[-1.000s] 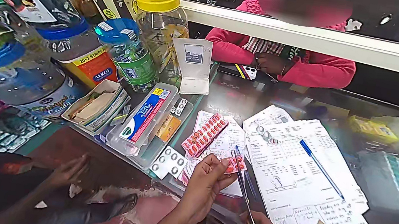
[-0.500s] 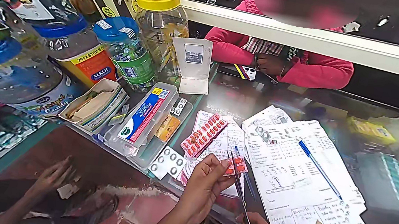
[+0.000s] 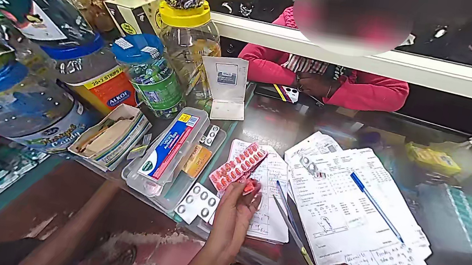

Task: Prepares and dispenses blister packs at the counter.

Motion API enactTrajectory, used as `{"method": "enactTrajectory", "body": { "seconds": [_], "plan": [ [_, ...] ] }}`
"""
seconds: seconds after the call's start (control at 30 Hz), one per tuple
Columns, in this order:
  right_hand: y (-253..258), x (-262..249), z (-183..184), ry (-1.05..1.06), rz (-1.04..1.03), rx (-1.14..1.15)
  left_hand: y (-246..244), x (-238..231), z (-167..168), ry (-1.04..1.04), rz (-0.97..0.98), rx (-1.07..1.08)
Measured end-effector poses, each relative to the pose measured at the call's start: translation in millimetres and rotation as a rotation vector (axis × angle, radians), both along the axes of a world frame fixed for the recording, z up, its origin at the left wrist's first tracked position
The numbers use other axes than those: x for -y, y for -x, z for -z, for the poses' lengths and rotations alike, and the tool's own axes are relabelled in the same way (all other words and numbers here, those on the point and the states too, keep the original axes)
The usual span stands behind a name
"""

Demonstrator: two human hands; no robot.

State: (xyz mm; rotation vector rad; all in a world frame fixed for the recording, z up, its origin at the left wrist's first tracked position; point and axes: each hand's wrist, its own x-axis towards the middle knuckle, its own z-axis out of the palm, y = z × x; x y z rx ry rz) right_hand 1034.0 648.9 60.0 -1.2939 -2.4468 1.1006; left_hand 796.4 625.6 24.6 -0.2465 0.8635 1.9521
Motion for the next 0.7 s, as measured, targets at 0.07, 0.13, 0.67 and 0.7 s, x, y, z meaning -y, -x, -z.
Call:
{"method": "enactTrajectory", "body": {
  "seconds": [0.07, 0.13, 0.67, 0.7],
  "plan": [
    [4.3, 0.9, -3.4, -0.066, -0.035, 0.146, -2.1, 2.2, -3.6, 0.037, -0.059, -0.222],
    [10.3, 3.2, -0.4, -0.160, -0.101, 0.229, -5.9, 7.2, -3.6, 0.036, -0.006, -0.427],
    [55.8, -139.6, 33.9, -1.054, -0.291, -0.132, 5.3, 16.7, 16.5, -0.058, 0.674, -0.806],
    [60.3, -141.9, 33.1, -1.053, -0.293, -0.079, 8.3, 17.2, 14.3, -0.057, 0.657, -0.796]
  ]
}}
